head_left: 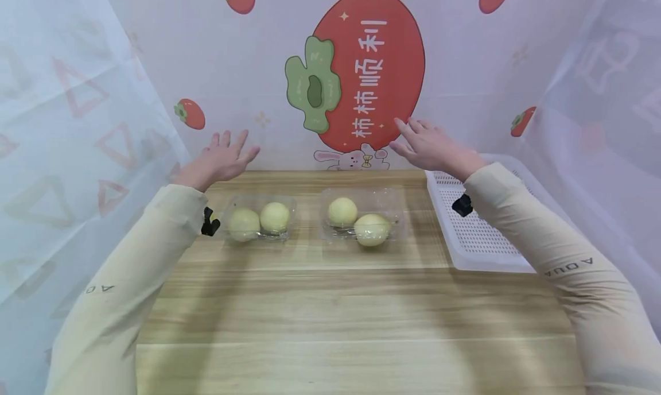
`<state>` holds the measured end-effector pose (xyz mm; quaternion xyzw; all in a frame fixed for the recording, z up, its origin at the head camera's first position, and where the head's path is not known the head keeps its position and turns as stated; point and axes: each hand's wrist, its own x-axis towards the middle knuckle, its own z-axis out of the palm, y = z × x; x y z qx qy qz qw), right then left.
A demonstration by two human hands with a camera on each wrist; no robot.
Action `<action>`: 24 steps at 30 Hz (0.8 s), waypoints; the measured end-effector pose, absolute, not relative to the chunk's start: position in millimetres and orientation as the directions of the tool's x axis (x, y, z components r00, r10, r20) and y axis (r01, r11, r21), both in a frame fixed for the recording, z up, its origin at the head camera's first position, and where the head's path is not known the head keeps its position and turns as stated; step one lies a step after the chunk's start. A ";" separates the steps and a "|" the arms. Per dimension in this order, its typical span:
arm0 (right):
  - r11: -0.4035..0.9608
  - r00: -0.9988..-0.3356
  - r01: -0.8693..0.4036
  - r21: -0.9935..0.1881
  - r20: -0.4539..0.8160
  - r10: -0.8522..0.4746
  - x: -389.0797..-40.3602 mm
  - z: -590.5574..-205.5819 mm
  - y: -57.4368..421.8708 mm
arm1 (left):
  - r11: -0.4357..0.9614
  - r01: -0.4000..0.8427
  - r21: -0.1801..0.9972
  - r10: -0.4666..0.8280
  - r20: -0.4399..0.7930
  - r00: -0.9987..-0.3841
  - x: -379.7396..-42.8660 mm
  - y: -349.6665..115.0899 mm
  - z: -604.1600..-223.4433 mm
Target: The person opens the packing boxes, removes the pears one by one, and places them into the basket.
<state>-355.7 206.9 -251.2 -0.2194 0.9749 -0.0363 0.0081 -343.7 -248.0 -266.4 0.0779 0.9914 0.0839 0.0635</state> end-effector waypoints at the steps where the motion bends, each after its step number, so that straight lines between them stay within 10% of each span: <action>1: 0.898 -0.901 -0.434 -0.075 0.007 -0.434 -354.6 -251.1 204.8 | 0.973 0.144 0.181 0.165 -0.105 -0.981 -342.9 -248.8 -267.1; 24: 0.821 -0.844 -0.536 -0.195 0.101 -0.527 -325.7 -254.1 152.9 | 0.876 0.218 0.429 0.229 0.026 -0.973 -308.3 -268.7 -290.6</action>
